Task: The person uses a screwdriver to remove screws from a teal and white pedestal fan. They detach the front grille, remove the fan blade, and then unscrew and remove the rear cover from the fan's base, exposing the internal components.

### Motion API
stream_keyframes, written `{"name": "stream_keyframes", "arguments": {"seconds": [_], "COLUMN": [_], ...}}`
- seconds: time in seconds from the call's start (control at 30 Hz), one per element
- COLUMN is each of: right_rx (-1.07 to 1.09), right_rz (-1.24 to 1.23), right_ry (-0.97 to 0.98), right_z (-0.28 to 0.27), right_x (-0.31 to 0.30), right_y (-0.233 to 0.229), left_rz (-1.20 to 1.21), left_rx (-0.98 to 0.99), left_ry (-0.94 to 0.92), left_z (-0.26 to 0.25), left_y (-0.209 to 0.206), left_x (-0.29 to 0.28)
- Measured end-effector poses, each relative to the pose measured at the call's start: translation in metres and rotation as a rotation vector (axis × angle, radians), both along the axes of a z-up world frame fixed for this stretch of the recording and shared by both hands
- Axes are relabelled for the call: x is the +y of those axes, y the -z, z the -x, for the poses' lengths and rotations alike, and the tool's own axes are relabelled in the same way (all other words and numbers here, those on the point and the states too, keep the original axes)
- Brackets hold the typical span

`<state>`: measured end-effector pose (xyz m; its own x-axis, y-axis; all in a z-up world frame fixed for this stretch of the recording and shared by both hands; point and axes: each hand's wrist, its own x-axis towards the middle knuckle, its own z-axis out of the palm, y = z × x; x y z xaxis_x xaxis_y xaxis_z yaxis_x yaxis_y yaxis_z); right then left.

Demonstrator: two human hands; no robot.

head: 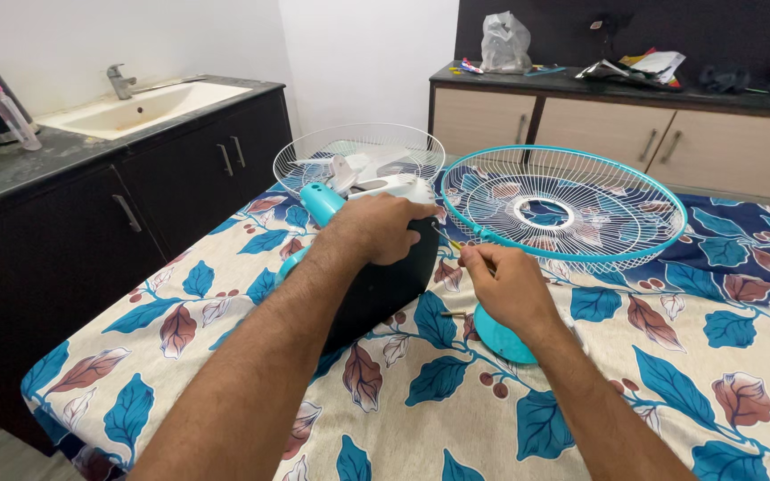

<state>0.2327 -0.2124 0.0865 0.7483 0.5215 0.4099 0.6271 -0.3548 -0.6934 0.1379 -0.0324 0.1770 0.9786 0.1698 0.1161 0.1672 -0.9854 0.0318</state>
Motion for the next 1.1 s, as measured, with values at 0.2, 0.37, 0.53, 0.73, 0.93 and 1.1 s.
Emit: {"name": "stream_keyframes", "arguments": {"seconds": [0.2,0.37,0.53,0.73,0.93,1.1], "right_rx": [0.013,-0.002,0.001,0.006,0.023,0.264], "right_rz": [-0.049,-0.021,-0.030,0.008,0.044,0.115], "right_ry": [-0.010,-0.001,0.007,0.016,0.033,0.025], "right_z": [-0.002,-0.002,-0.003,-0.001,-0.001,-0.004], "right_x": [-0.003,-0.002,-0.005,-0.003,-0.002,0.002], "right_y": [0.000,0.001,-0.003,-0.003,-0.006,-0.011], "left_rz": [-0.012,-0.011,-0.013,-0.015,-0.006,0.019], "left_rx": [0.048,0.061,0.034,0.031,0.030,0.021], "left_ry": [-0.038,-0.053,-0.027,-0.010,-0.016,-0.042], "left_z": [0.001,0.002,0.000,0.000,-0.001,0.003], "left_y": [-0.004,-0.004,-0.003,-0.001,-0.002,-0.002], "left_x": [-0.004,-0.007,-0.006,-0.003,-0.005,-0.005]}}
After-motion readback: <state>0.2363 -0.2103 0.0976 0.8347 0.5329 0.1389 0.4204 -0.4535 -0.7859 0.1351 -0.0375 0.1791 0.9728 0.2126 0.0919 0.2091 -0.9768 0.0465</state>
